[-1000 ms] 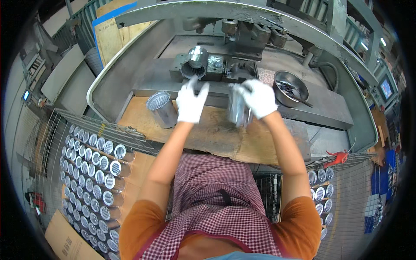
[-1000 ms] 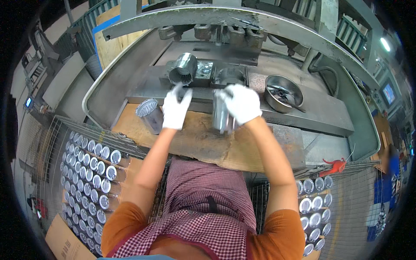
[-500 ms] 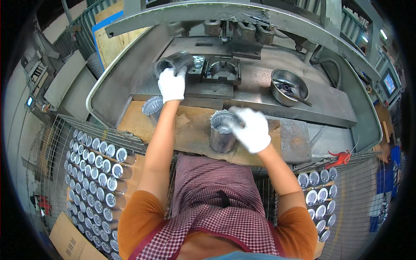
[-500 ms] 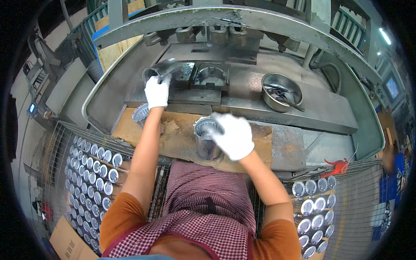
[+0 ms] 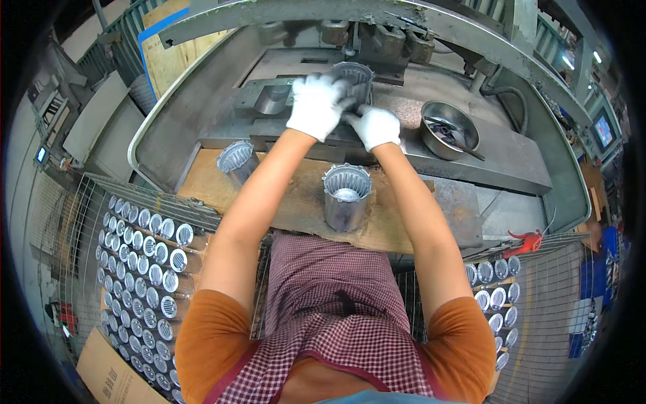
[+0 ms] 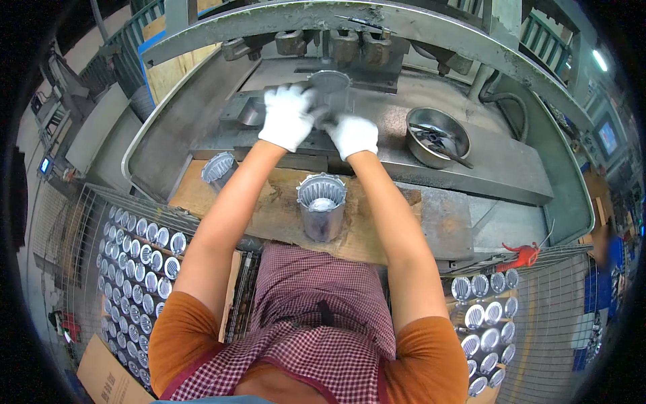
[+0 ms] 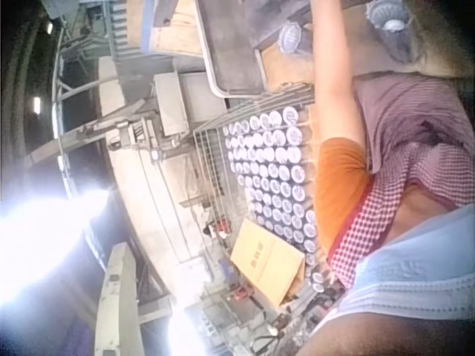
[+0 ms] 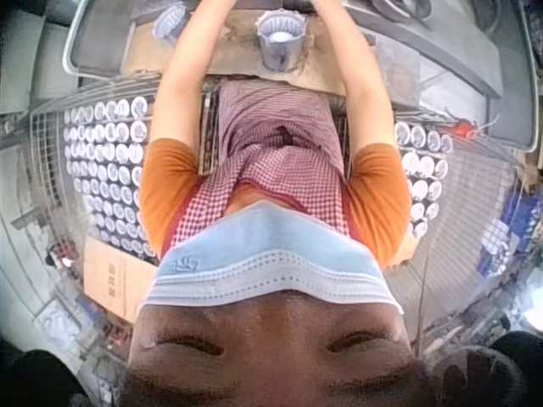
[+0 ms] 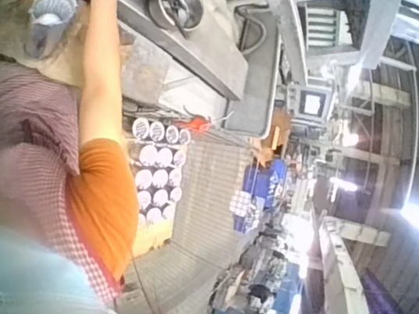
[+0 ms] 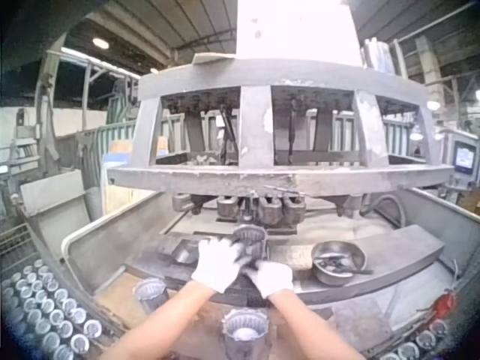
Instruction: Cleaning, deburring, and inspecting circular metal parts using a tool and compressed air nozzle before placing them in a storage bin.
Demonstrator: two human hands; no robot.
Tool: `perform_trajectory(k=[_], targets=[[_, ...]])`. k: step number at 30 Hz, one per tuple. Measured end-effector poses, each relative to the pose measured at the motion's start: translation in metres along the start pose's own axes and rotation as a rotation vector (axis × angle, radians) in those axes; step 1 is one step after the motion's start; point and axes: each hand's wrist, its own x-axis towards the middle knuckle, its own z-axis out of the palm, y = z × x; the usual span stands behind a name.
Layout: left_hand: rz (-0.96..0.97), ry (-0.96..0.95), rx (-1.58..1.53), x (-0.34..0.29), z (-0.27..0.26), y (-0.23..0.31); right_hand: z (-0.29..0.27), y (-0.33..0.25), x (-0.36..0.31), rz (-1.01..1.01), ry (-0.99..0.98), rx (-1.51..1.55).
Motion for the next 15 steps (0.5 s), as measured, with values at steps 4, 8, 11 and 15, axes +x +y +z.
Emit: perform_trajectory(k=[4, 8, 11, 15], targets=[[-0.269, -0.141, -0.177, -0.014, -0.036, -0.032, 0.018, 0.013, 0.025, -0.033, 0.064, -0.073], [-0.532, -0.302, -0.176, -0.051, -0.086, -0.078, 0.009, -0.010, 0.016, -0.015, -0.046, -0.060], [-0.654, -0.703, 0.022, -0.069, -0.112, -0.098, 0.012, -0.010, 0.021, -0.019, -0.066, -0.100], [-0.593, -1.187, 0.126, -0.087, -0.104, -0.085, 0.015, -0.004, 0.025, 0.017, -0.052, -0.096]])
